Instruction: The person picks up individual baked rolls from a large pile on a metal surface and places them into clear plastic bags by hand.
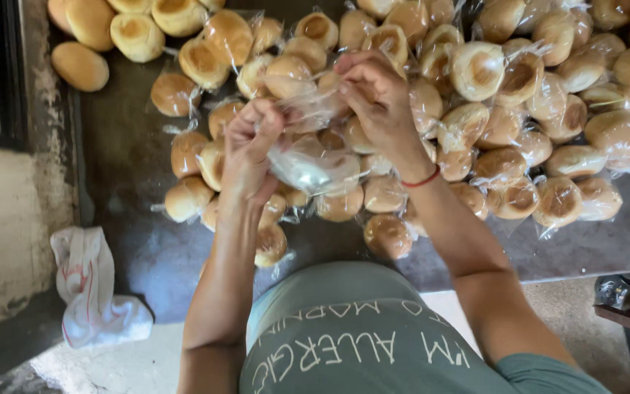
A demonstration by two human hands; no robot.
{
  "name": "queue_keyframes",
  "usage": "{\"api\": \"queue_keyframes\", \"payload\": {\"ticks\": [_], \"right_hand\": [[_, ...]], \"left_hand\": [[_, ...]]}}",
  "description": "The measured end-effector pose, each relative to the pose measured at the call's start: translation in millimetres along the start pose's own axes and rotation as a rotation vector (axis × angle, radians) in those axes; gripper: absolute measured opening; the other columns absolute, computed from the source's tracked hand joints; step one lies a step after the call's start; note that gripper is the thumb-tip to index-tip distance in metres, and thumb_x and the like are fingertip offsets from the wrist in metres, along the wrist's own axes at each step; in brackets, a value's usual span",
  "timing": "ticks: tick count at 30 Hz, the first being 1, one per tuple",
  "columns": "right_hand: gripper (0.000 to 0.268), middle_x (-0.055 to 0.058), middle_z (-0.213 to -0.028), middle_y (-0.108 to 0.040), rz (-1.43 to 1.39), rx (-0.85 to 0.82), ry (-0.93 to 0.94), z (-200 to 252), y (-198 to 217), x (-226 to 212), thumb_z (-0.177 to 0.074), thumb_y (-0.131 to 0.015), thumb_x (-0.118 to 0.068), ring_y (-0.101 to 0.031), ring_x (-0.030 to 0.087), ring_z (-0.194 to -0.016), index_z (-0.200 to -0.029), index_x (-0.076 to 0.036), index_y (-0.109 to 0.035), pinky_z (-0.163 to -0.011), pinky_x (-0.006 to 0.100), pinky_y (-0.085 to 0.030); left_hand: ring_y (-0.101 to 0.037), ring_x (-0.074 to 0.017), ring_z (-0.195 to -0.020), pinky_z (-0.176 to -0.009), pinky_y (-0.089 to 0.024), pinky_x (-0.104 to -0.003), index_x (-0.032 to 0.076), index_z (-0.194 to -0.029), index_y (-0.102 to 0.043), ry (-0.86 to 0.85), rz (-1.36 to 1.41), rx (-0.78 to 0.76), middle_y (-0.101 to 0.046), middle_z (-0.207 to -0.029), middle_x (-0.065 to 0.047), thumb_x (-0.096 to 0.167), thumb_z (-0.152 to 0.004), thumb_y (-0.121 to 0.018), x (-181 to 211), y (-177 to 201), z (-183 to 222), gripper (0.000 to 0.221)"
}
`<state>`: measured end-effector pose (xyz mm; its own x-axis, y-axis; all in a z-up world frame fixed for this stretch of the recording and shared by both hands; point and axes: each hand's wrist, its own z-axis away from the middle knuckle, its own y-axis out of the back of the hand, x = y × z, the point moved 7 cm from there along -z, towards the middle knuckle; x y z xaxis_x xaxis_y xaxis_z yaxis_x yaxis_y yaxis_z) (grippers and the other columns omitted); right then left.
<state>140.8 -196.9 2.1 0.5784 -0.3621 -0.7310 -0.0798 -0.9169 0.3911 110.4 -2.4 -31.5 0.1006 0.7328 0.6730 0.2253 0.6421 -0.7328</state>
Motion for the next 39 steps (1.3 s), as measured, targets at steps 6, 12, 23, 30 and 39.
{"api": "queue_keyframes", "payload": {"ticks": [6, 12, 23, 30, 39], "right_hand": [[0.050, 0.009, -0.118, -0.066, -0.260, 0.086, -0.567, -88, 8, 239, -0.093, -0.079, -0.024, -0.068, 0.018, -0.109, -0.131, -0.003, -0.053, -0.080, 0.033, -0.059], [0.082, 0.013, -0.126, -0.059, 0.125, 0.466, -1.028, -128, 57, 459, -0.076, -0.087, -0.028, -0.071, 0.026, -0.104, -0.136, -0.005, -0.037, -0.073, 0.042, -0.065], [0.058, 0.012, -0.122, -0.066, -0.235, 0.237, -0.676, -170, 22, 315, -0.087, -0.080, -0.010, -0.072, 0.021, -0.104, -0.133, -0.004, -0.044, -0.071, 0.037, -0.061], [0.057, 0.012, -0.130, -0.064, -1.058, -0.167, -0.470, -42, -30, 64, -0.092, -0.076, 0.000, -0.067, 0.022, -0.118, -0.141, -0.006, -0.048, -0.094, 0.038, -0.057], [0.076, 0.017, -0.134, -0.056, 0.405, 0.133, 0.285, 34, -3, -86, -0.082, -0.083, 0.003, -0.060, 0.037, -0.123, -0.145, -0.013, -0.044, -0.103, 0.047, -0.054]], "left_hand": [[-0.066, -0.0104, -0.086, -0.080, -0.056, -0.026, 0.007, -0.111, -0.060, -0.306, -0.613, 0.293, -0.065, -0.094, -0.001, 0.003, -0.095, -0.072, 58, -9, 0, 0.020], [-0.070, -0.0172, -0.090, -0.077, -0.057, -0.028, 0.006, -0.098, -0.069, -0.665, -1.400, 0.246, -0.072, -0.113, -0.008, -0.008, -0.096, -0.062, 84, -24, 10, 0.016], [-0.076, -0.0179, -0.080, -0.070, -0.060, -0.032, -0.001, -0.134, -0.062, -0.306, -1.431, 0.377, -0.059, -0.137, -0.024, 0.008, -0.092, -0.076, 54, -2, -37, 0.046], [-0.075, -0.0227, -0.087, -0.080, -0.060, -0.032, -0.003, -0.138, -0.057, -0.192, -1.195, 0.287, -0.057, -0.143, -0.021, 0.000, -0.089, -0.070, 28, -21, -39, 0.050], [-0.068, -0.0352, -0.125, -0.100, -0.060, -0.037, -0.006, -0.139, -0.058, -0.454, -1.405, 0.061, -0.056, -0.148, -0.019, -0.013, -0.084, -0.065, 41, -81, 11, 0.056]]}}
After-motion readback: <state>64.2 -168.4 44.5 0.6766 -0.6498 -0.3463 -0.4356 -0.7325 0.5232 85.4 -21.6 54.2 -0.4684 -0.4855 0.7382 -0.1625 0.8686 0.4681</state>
